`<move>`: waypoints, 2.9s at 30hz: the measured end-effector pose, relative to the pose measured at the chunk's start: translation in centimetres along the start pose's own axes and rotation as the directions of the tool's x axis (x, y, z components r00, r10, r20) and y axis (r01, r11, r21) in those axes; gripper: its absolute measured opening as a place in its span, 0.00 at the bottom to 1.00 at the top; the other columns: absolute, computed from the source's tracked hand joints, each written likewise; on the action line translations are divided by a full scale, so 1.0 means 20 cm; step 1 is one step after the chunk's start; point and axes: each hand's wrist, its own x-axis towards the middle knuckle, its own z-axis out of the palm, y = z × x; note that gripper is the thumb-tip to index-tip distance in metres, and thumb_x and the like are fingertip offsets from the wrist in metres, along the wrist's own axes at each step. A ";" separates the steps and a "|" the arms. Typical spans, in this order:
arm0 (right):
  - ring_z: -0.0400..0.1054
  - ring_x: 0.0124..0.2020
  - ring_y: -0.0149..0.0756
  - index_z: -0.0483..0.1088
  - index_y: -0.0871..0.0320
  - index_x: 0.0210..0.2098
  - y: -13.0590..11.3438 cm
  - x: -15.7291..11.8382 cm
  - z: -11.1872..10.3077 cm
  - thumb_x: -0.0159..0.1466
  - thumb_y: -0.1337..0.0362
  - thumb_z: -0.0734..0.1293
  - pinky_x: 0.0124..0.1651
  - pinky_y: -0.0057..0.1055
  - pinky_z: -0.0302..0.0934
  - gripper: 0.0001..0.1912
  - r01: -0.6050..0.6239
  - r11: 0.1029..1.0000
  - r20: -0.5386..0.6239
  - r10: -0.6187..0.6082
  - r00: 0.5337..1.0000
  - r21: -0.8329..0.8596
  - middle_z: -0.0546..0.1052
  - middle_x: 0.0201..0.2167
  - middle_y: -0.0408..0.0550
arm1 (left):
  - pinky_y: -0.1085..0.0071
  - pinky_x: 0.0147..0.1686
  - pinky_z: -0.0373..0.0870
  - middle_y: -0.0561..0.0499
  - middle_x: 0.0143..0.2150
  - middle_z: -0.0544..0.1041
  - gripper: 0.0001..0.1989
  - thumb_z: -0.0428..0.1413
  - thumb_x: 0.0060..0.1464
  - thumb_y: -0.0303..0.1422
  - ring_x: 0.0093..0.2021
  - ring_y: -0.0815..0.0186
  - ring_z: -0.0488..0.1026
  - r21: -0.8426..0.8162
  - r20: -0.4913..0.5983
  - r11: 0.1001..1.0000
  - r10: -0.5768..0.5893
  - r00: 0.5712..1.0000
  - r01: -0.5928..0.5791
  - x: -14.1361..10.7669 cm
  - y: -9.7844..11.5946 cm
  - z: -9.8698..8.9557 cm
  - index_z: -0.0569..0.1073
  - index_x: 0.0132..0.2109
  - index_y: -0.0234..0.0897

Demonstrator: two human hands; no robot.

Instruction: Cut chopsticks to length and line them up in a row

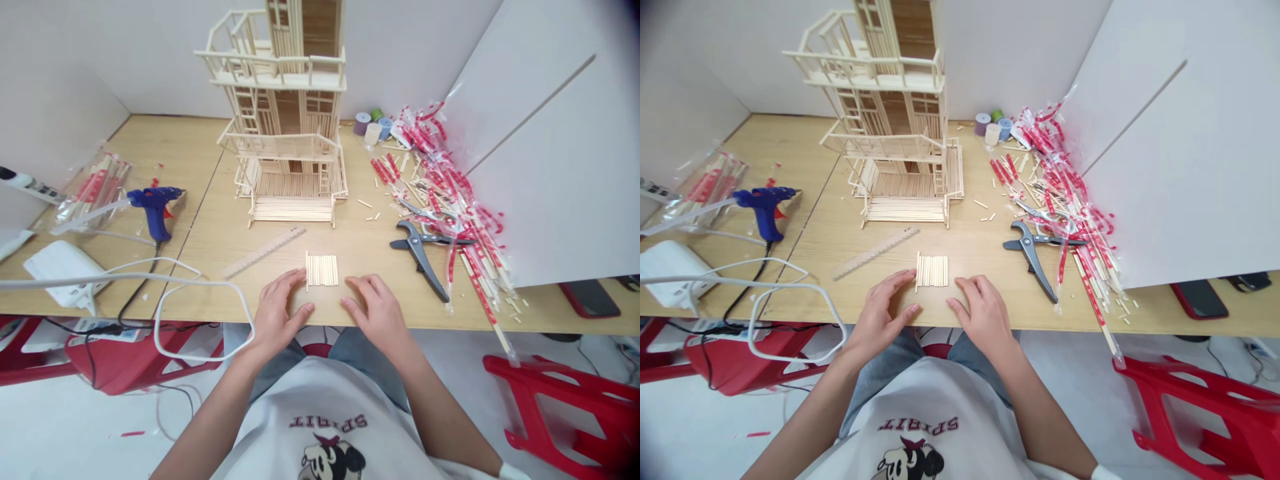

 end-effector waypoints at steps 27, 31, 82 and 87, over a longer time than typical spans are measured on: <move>0.69 0.46 0.47 0.72 0.56 0.55 -0.03 0.09 0.08 0.69 0.52 0.65 0.50 0.43 0.66 0.20 0.004 0.998 -0.006 -0.005 1.000 -0.069 0.72 0.43 0.54 | 0.52 0.64 0.59 0.45 0.65 0.70 0.24 0.57 0.61 0.38 0.67 0.53 0.64 -0.015 0.031 1.000 -0.017 0.999 0.018 0.00 0.00 -0.02 0.64 0.62 0.43; 0.70 0.46 0.47 0.72 0.57 0.55 -0.03 0.09 0.08 0.69 0.52 0.65 0.50 0.43 0.66 0.20 0.004 0.998 0.004 -0.004 1.000 -0.068 0.72 0.43 0.54 | 0.52 0.64 0.60 0.44 0.65 0.70 0.24 0.57 0.61 0.38 0.66 0.53 0.64 -0.020 0.026 1.000 -0.012 1.000 0.013 0.00 0.00 -0.02 0.64 0.63 0.42; 0.65 0.22 0.30 0.63 0.54 0.57 -0.03 0.20 -0.02 0.67 0.47 0.65 0.22 0.27 0.60 0.25 -0.107 0.645 0.014 0.148 0.989 0.757 0.76 0.32 0.45 | 0.68 0.36 0.70 0.52 0.33 0.74 0.15 0.64 0.51 0.42 0.33 0.66 0.72 -0.620 0.048 0.756 -0.231 0.972 0.210 0.03 -0.05 -0.21 0.68 0.38 0.39; 0.61 0.18 0.25 0.71 0.55 0.44 0.04 0.25 -0.08 0.62 0.53 0.72 0.19 0.23 0.54 0.16 -0.183 0.449 0.060 0.274 0.960 0.874 0.75 0.26 0.40 | 0.70 0.35 0.68 0.52 0.33 0.73 0.13 0.63 0.52 0.39 0.33 0.67 0.71 -0.610 0.046 0.779 -0.143 0.989 0.142 0.17 -0.02 -0.13 0.70 0.38 0.38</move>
